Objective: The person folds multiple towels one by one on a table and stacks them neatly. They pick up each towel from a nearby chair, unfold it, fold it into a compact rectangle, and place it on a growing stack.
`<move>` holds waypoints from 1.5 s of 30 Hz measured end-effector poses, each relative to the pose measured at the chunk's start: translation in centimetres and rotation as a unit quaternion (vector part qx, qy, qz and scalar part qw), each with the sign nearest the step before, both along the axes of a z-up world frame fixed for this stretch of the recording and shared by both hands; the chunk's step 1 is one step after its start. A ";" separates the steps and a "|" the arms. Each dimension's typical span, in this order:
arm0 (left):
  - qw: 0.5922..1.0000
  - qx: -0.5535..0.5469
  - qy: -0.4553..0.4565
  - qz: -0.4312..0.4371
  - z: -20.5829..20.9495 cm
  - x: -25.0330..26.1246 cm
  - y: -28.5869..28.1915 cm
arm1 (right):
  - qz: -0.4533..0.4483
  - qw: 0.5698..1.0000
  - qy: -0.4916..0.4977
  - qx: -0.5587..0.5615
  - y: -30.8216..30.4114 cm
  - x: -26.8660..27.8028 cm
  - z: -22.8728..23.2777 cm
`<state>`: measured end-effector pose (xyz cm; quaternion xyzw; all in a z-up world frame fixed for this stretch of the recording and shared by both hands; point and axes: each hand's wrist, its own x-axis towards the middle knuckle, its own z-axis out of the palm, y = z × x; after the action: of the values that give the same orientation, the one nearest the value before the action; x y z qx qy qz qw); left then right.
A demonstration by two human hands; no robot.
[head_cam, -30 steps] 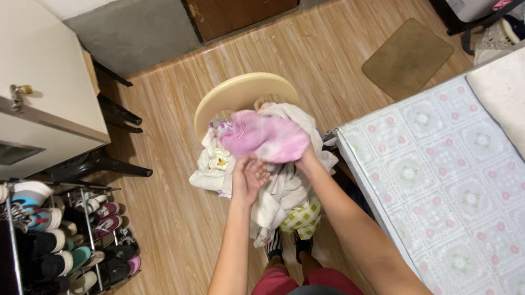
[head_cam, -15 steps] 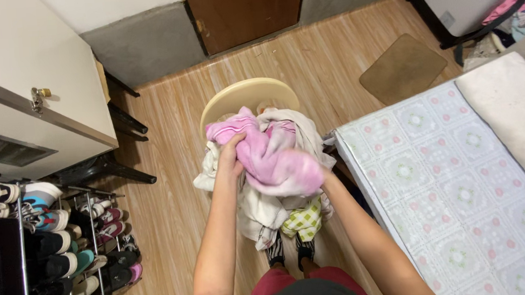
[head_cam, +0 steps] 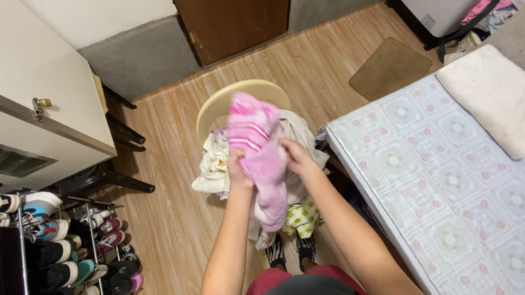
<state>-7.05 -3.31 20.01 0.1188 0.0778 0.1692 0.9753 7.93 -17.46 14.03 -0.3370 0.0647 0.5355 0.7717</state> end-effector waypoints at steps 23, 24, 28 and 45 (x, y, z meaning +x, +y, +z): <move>0.804 0.428 0.120 -0.395 5.6 3.4 -6.0 | -0.238 0.948 -0.208 -0.029 -19.5 -4.9 14.7; 0.789 0.428 0.085 -0.433 6.5 4.2 -6.9 | -0.241 0.947 -0.206 -0.043 -20.6 -5.1 15.5; 0.779 0.356 0.006 -0.516 8.6 6.2 -11.5 | -0.282 0.931 -0.217 -0.082 -24.9 -5.4 18.0; 0.849 0.228 0.024 -0.475 0.3 9.2 -41.8 | -0.460 0.840 -0.266 -0.109 -48.8 -3.9 15.0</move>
<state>2.10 -45.14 20.33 0.3648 -0.0055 -0.3049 0.8798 4.05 -66.31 29.00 -0.4797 0.0630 -0.0020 0.8752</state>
